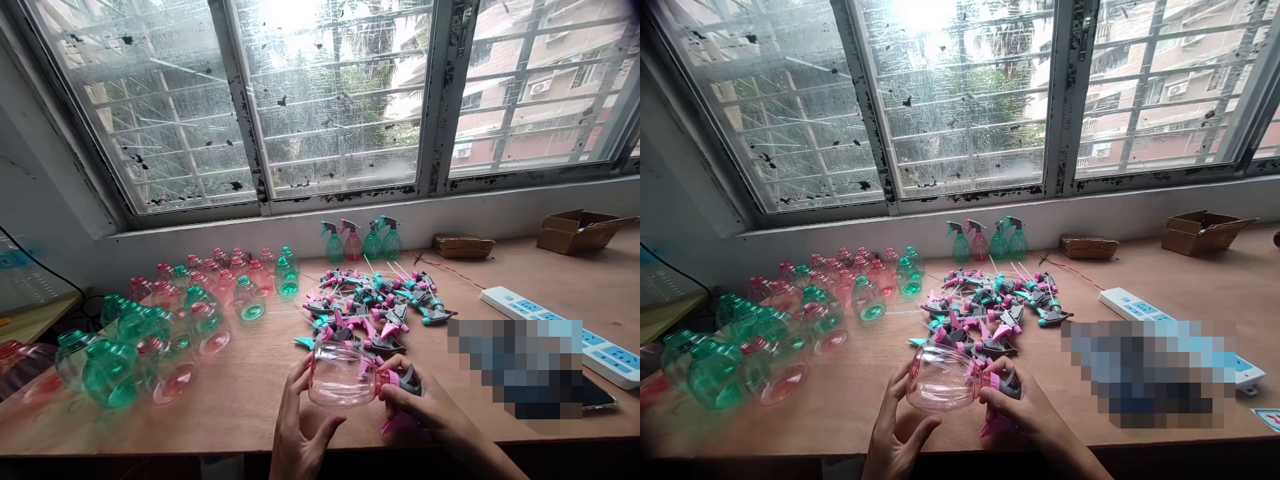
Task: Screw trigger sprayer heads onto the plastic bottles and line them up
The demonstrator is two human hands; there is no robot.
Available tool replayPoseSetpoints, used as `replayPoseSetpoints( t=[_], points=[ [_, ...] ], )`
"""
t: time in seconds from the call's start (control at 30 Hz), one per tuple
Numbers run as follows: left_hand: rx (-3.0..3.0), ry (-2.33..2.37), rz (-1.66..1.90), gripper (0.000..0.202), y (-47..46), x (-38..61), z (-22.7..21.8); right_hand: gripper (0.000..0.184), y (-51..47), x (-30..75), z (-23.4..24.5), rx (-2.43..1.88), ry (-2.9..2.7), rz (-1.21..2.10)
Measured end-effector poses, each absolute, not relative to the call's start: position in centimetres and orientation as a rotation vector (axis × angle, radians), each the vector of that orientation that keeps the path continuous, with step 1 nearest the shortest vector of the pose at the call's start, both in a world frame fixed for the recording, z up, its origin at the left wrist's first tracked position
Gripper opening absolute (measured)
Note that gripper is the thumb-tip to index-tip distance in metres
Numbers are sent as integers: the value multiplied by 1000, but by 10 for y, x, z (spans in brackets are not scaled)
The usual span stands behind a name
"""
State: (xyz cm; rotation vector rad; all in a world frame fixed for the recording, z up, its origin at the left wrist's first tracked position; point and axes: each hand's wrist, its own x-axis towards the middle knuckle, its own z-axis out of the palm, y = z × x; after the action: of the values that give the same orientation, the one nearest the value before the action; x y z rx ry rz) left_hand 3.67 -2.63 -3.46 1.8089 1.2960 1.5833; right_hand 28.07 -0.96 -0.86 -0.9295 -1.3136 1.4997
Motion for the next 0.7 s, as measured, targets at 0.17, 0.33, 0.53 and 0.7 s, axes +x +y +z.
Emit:
replayPoseSetpoints(
  t=[0.17,0.33,0.53,0.7],
  points=[
    [1763,1275,1563,50,-28,34,-33,37,-10,280,-7,-958,-1330,1480],
    [1754,1272,1567,46,-28,35,-32,36,-10,280,-5,-962,-1336,1475],
    [1789,1300,1525,47,-28,36,-33,36,-9,281,-8,-935,-1303,1472],
    [1824,1346,1493,46,-28,35,-31,37,-10,281,-7,-940,-1311,1465]
  ],
)
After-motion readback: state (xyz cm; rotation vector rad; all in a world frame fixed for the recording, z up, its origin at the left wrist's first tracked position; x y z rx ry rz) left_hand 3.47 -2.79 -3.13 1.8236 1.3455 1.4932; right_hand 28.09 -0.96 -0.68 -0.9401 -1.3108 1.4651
